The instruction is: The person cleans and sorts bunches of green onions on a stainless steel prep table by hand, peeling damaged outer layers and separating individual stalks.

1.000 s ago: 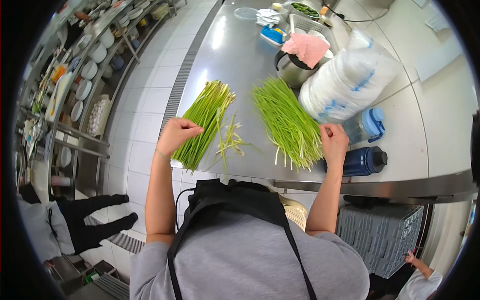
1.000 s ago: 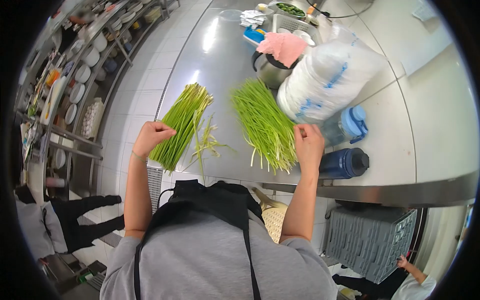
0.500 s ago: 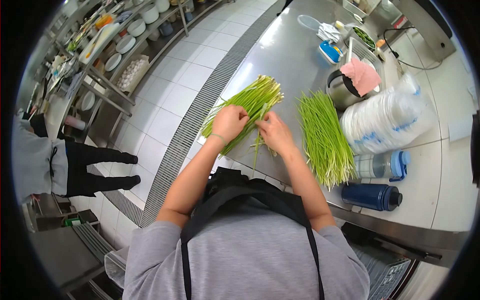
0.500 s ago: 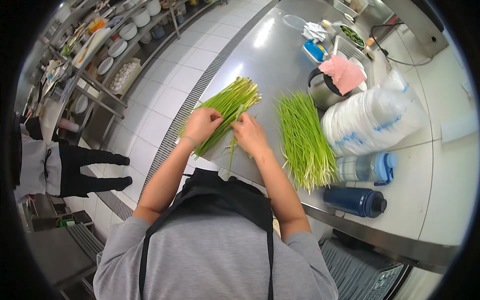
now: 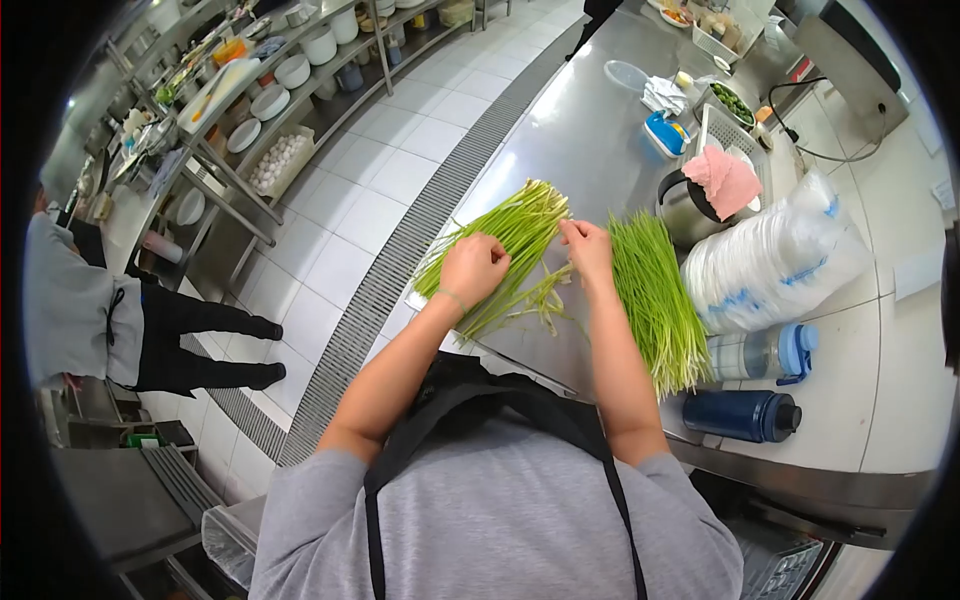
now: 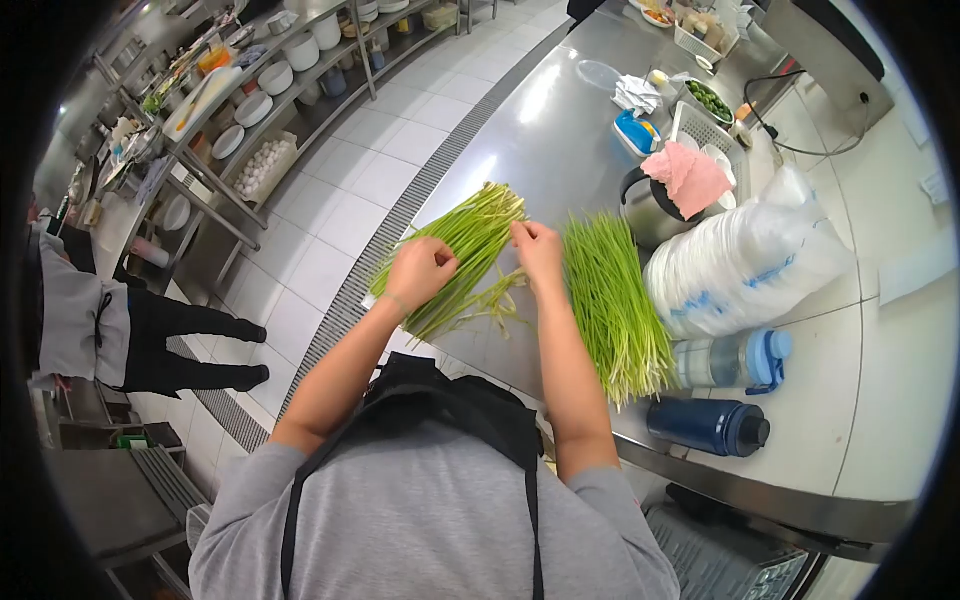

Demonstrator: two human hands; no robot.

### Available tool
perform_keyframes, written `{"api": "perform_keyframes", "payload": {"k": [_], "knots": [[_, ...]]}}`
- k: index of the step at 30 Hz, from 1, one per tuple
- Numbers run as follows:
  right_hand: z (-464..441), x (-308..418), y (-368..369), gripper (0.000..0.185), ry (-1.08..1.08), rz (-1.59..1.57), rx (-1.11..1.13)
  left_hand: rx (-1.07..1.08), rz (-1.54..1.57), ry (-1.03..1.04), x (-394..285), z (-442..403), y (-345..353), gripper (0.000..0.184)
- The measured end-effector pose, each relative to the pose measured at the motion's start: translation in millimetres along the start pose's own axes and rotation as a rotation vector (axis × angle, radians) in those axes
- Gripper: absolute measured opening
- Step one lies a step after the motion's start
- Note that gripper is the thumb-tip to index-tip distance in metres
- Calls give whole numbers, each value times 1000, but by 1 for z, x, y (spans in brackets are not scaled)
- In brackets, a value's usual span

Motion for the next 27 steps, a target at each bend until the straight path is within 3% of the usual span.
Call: {"api": "perform_keyframes", "payload": {"k": [2,5,9,14,15,17,20,22,23,27], "knots": [[-1,-3,5,19,432,-398,195,-13,34,-14,-1,3,-5,12],[0,-9,14,16,511,-507,303,13,50,-4,0,12,-5,11],[5,-1,17,15,473,-590,288,39,26,-6,7,18,-6,11],[0,-7,1,19,387,-374,127,141,-54,0,6,21,-13,10],[-2,-15,-1,19,392,-372,123,224,-30,-81,3,22,-16,11],[-8,-26,-7,21,119,8,-9,311,-3,-162,1,21,-16,12],[-7,-30,1,22,7,138,-3,270,-6,-143,-1,12,-9,15],[-12,-26,11,21,62,297,68,97,38,8,-3,5,5,16],[-13,-26,17,21,120,451,138,94,40,2,-3,4,12,16],[-14,-28,24,22,136,419,166,126,61,74,-9,3,24,16]]}}
Point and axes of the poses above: each hand's wrist, its own z-axis away from the middle knuckle, its own y-axis out of the palm, x = y × z, the point moved 3 cm from there along -z, towards the middle knuckle, and after that the axes turned 3 degrees about y, right-handed, at the moved point
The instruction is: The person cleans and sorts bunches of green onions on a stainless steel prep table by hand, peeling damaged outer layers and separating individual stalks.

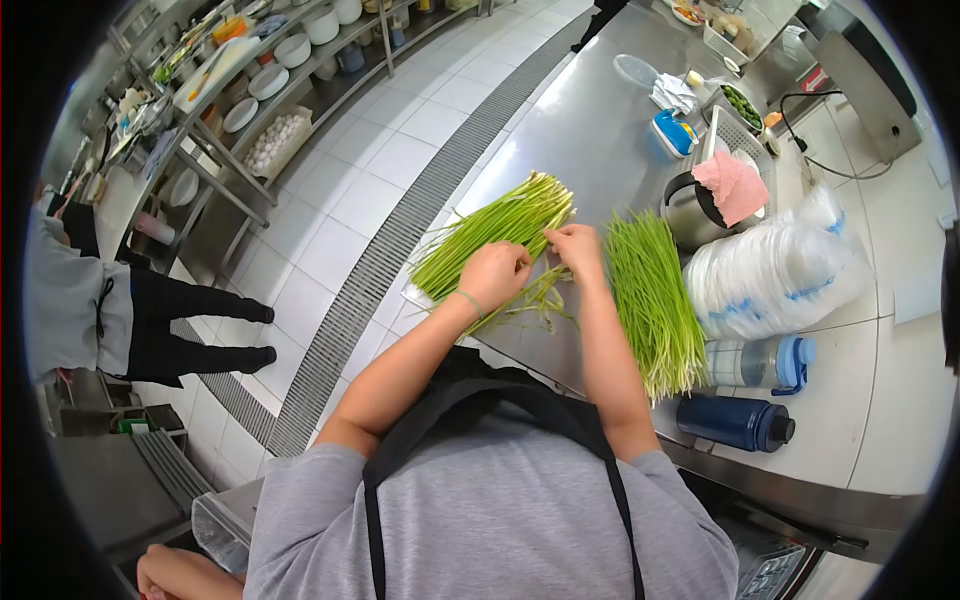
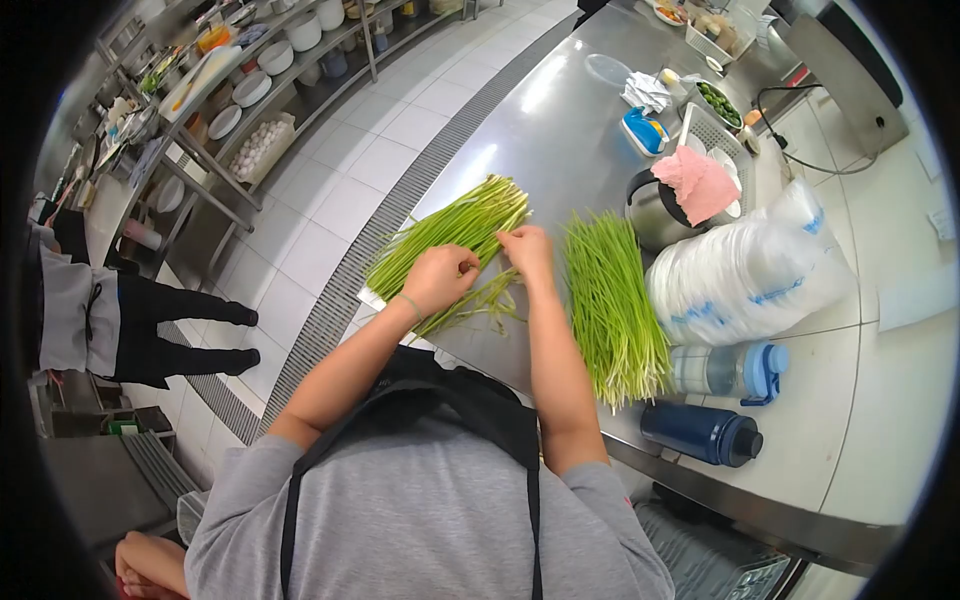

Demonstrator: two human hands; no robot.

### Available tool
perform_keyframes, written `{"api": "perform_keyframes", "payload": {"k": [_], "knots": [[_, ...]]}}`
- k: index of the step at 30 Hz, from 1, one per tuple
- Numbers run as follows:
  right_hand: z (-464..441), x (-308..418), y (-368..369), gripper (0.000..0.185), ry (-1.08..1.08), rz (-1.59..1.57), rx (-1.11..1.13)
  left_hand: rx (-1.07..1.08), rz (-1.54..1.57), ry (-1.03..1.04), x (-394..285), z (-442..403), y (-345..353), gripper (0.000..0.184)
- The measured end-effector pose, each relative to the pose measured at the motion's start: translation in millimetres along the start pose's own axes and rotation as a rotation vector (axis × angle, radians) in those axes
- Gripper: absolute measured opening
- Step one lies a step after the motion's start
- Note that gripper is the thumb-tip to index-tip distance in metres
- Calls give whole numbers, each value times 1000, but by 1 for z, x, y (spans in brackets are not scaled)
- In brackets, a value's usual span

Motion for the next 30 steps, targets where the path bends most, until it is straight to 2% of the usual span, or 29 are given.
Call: {"api": "perform_keyframes", "payload": {"k": [2,3,5,7,11,13,15,18,24,28,30], "knots": [[6,-7,-5,16,223,-508,190,-16,14,14,0,0,0,16],[11,-4,-10,16,223,-506,195,-68,36,11,-1,0,-4,18],[25,6,-22,14,211,-765,261,-118,58,6,-3,-2,-9,19],[33,13,-28,11,218,-775,275,-147,241,-48,-4,-9,-11,23],[42,26,-37,13,105,-810,277,-106,382,-57,-12,-21,-13,25],[46,27,-42,13,73,-851,269,37,438,-161,-19,-25,-15,24],[47,28,-51,14,-34,-827,149,51,442,-165,-25,-27,-22,23],[49,32,-66,15,-59,-801,18,61,468,-175,-24,-25,-28,22],[60,54,-58,14,-104,-841,182,-3,549,-151,-29,-19,-41,20],[62,69,-57,13,-171,-780,161,-35,549,-155,-33,-16,-55,20],[63,73,-53,13,-135,-781,186,-68,564,-142,-33,-13,-57,20]]}}
Point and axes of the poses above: each hand's wrist, its own z-axis away from the middle knuckle, its own y-axis out of the palm, x = y × z, the point moved 3 cm from there along -z, towards the middle knuckle, and after that the axes turned 3 degrees about y, right-handed, at the moved point
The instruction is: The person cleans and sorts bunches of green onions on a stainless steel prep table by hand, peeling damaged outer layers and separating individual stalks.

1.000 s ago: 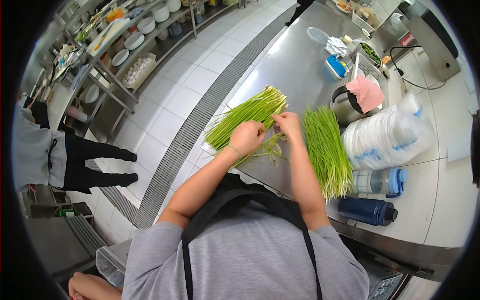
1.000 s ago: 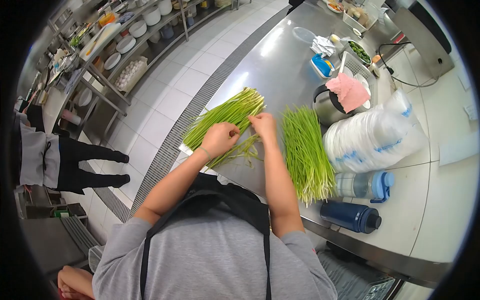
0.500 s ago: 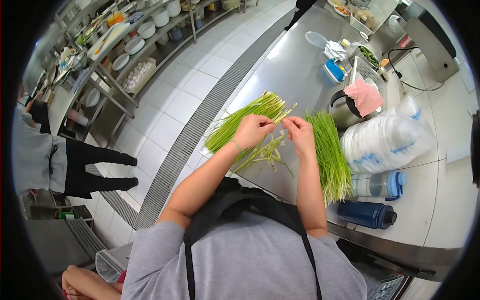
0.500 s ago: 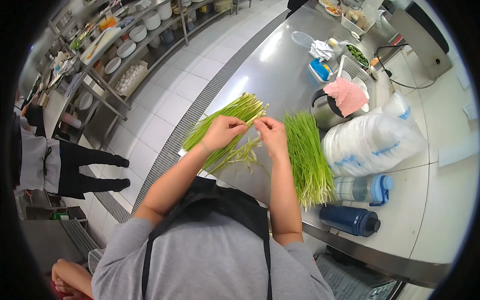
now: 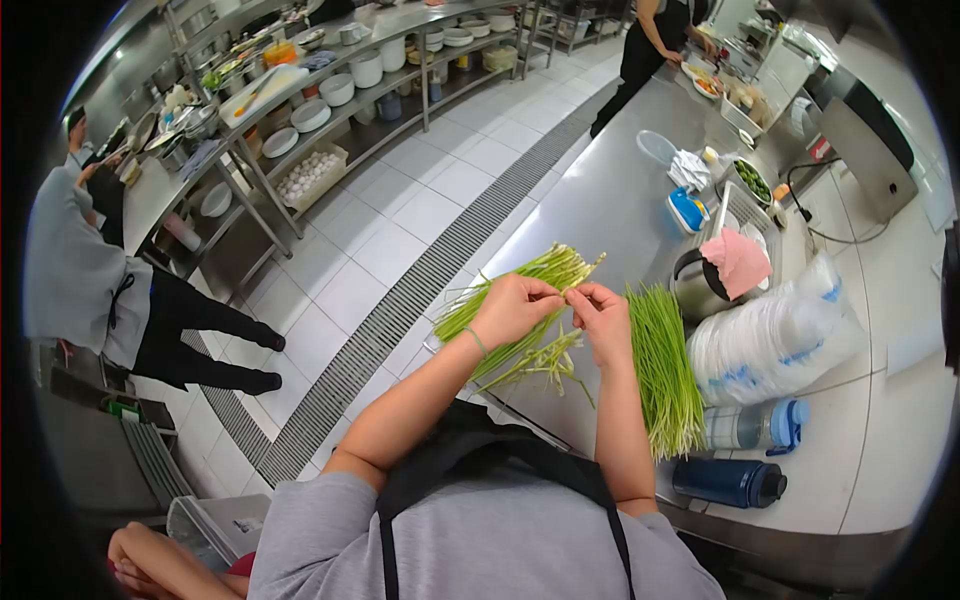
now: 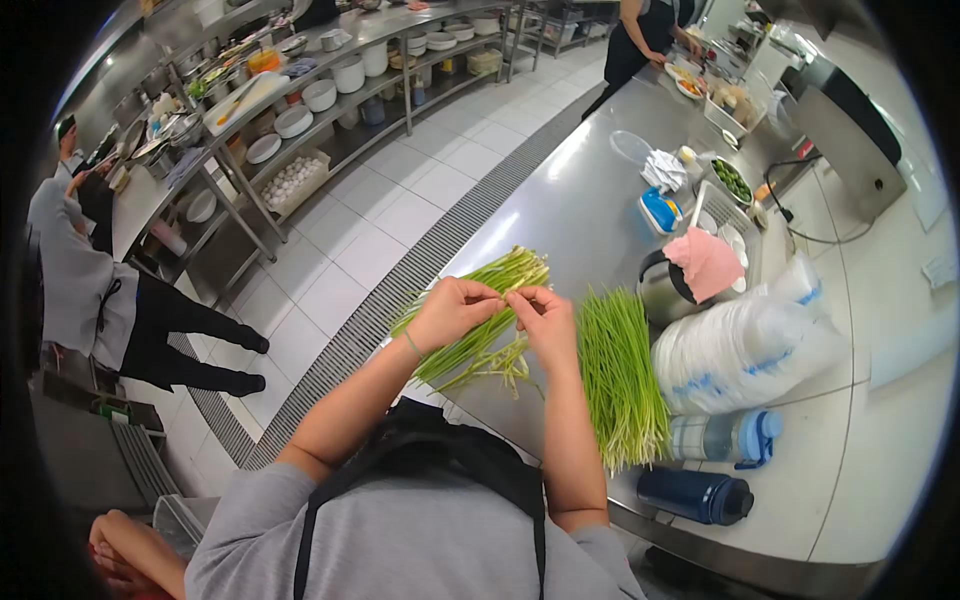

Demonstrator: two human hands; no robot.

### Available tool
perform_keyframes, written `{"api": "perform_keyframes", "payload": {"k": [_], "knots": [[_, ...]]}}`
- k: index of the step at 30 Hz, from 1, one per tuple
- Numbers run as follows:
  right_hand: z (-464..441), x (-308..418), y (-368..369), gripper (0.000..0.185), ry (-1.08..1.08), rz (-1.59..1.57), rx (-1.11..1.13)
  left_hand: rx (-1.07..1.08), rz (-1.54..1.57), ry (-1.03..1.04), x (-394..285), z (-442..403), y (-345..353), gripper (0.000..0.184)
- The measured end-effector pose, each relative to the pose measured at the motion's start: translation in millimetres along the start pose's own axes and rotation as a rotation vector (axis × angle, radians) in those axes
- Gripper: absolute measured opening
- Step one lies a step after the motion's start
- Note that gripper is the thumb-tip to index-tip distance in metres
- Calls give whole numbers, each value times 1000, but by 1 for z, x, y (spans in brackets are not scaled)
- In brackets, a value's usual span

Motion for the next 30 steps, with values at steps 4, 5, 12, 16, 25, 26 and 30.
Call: {"api": "perform_keyframes", "payload": {"k": [4,5,12,16,25,26,30], "knots": [[1,10,3,12,-66,-48,12,-47,-88,13,-12,7,-10,20],[0,10,-1,12,-96,-17,-21,-41,-85,-8,-13,9,-13,20],[-6,11,-15,10,-273,102,-221,1,-175,3,-20,25,-17,20],[-5,15,-28,9,-273,78,-286,19,-258,-41,-21,34,-28,19],[13,-34,-48,22,187,406,-73,13,14,-154,21,35,-60,17],[12,-44,-44,25,143,698,-32,-7,169,-225,19,35,-60,14],[-10,-55,-35,33,-39,854,-154,12,208,-269,25,28,-54,10]]}}
Point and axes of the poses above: each hand's wrist, its own z-axis away from the middle knuckle, its own y-axis out of the palm, x = y × z, the point moved 3 cm from there along -z, towards the middle knuckle, and after that the axes turned 3 degrees about y, right-handed, at the moved point
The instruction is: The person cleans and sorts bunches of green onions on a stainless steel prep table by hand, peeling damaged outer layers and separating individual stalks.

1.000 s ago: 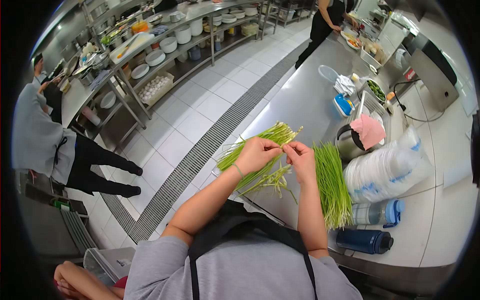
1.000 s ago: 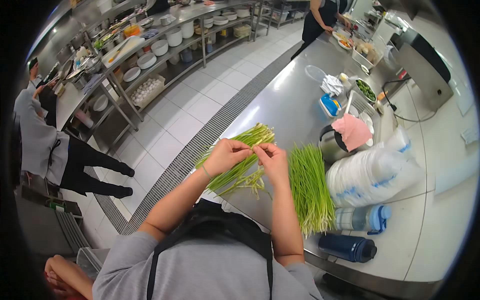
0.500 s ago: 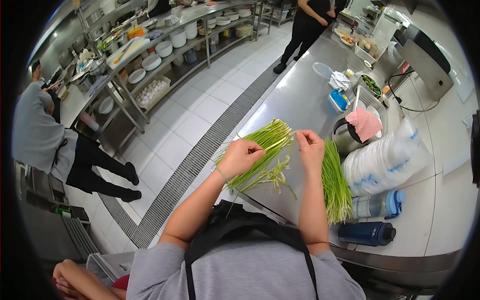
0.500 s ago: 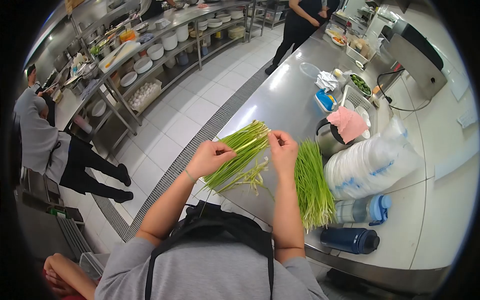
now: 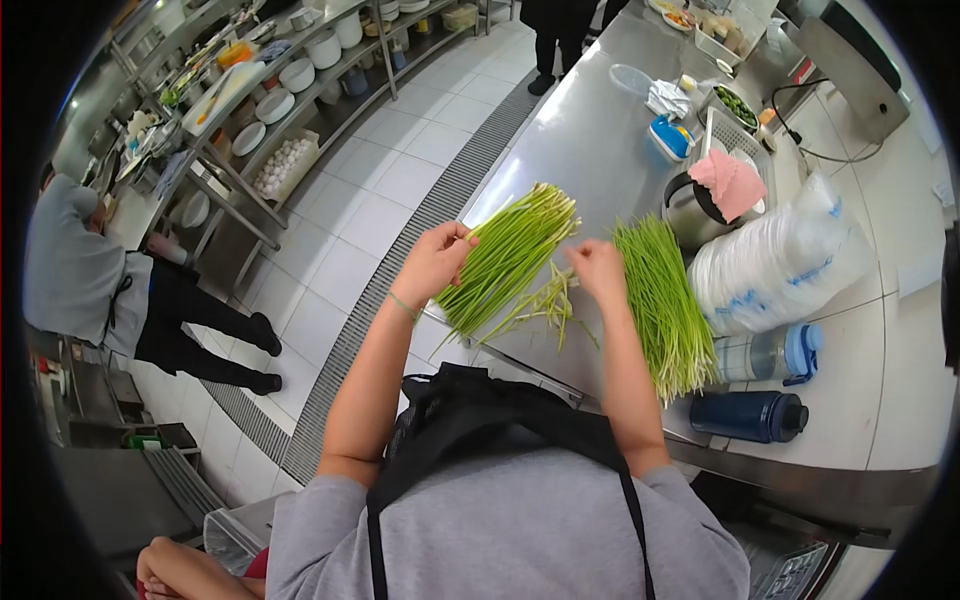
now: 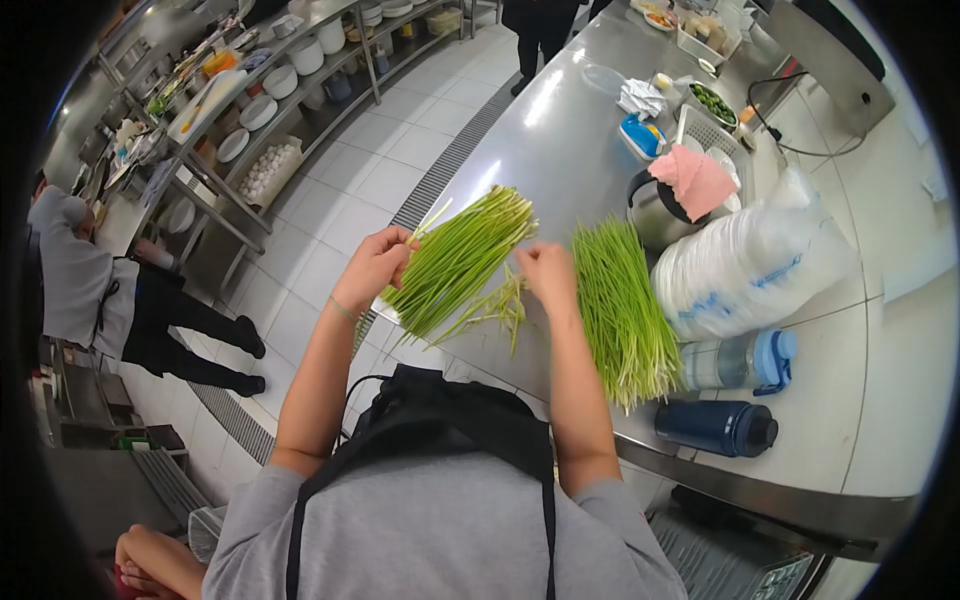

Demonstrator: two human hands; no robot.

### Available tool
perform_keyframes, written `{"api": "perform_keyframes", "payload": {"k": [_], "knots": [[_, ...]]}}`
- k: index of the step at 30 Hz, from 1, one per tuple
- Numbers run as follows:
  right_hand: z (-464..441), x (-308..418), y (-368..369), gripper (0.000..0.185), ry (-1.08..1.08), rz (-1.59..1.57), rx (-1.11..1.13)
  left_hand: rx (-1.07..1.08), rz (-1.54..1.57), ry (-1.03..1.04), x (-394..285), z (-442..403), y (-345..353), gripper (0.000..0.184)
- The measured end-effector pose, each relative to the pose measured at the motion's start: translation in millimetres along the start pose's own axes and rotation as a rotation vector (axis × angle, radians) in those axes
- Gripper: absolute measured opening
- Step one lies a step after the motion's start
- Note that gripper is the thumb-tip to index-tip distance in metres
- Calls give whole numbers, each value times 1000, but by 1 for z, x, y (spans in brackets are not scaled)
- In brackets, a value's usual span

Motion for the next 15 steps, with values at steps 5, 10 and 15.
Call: {"api": "perform_keyframes", "payload": {"k": [5,10,15], "knots": [[-45,-20,23,34,155,-52,-156,21,-166,120,13,-14,15,11],[-53,-32,37,28,227,-60,-108,31,-279,96,17,-14,22,16],[-53,-44,36,21,368,-346,-82,2,-329,162,27,-24,30,20]]}}
Point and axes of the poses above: each hand's wrist, its own z-axis away from the middle knuckle, its own y-axis out of the palm, x = y × z, the point moved 3 cm from there along -z, towards the middle knuckle, and after that the axes turned 3 degrees about y, right-handed, at the moved point
